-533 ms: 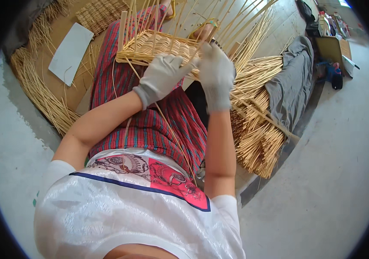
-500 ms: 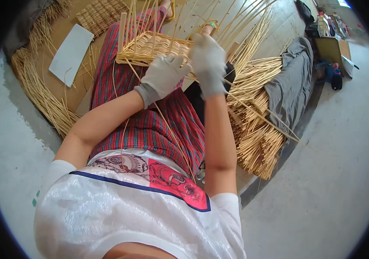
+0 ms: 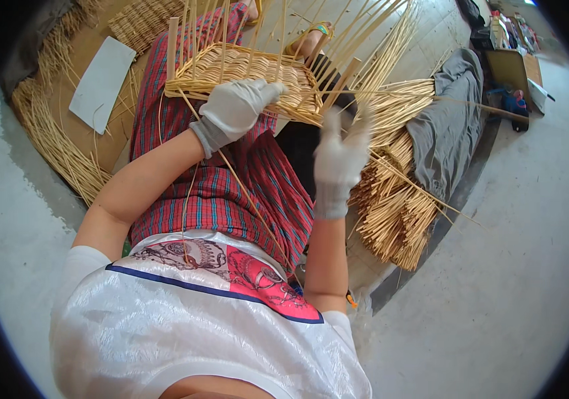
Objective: The person is weaving a wicker basket using long straw-like materials and a wooden frame.
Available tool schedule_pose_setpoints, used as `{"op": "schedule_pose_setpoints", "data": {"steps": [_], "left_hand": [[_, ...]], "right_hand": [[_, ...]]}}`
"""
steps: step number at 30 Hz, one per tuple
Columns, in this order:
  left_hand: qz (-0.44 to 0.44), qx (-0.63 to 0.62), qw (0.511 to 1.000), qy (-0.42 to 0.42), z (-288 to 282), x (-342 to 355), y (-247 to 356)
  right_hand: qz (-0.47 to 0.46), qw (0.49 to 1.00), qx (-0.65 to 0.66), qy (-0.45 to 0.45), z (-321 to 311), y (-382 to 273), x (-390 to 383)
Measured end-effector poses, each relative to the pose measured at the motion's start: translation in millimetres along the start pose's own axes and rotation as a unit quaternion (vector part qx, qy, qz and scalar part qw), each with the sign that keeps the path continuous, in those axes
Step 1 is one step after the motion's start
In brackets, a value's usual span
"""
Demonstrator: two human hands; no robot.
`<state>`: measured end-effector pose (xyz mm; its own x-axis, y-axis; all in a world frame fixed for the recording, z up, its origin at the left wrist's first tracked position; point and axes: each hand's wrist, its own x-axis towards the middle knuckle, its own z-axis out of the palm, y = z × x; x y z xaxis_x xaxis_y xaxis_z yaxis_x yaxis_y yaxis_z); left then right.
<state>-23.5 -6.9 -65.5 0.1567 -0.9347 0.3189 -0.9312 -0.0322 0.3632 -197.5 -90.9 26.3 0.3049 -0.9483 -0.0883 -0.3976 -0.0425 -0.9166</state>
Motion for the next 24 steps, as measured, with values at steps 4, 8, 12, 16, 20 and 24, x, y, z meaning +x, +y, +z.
{"op": "schedule_pose_setpoints", "data": {"steps": [4,8,12,16,20,24], "left_hand": [[0.005,-0.018,0.999,0.043,2.7,-5.0,17.7],[0.031,-0.018,0.998,0.061,7.5,-7.6,10.1],[0.095,0.047,0.989,0.099,-11.9,3.9,22.1],[0.064,0.052,0.996,0.026,-3.2,22.4,57.1],[0.041,0.043,0.998,-0.028,17.9,23.8,50.3],[0.020,0.006,0.997,-0.069,5.4,30.2,54.5]], "right_hand": [[-0.300,0.934,-0.159,0.115,30.0,-9.6,72.9],[-0.243,0.929,-0.266,0.082,19.2,-28.0,64.8],[-0.071,0.930,-0.360,-0.014,-36.8,-6.7,33.8],[-0.204,0.916,-0.335,-0.077,14.8,-25.6,86.6],[-0.262,0.886,-0.367,-0.103,72.0,-9.6,112.6],[-0.161,0.969,-0.183,-0.040,47.7,-8.5,92.7]]}}
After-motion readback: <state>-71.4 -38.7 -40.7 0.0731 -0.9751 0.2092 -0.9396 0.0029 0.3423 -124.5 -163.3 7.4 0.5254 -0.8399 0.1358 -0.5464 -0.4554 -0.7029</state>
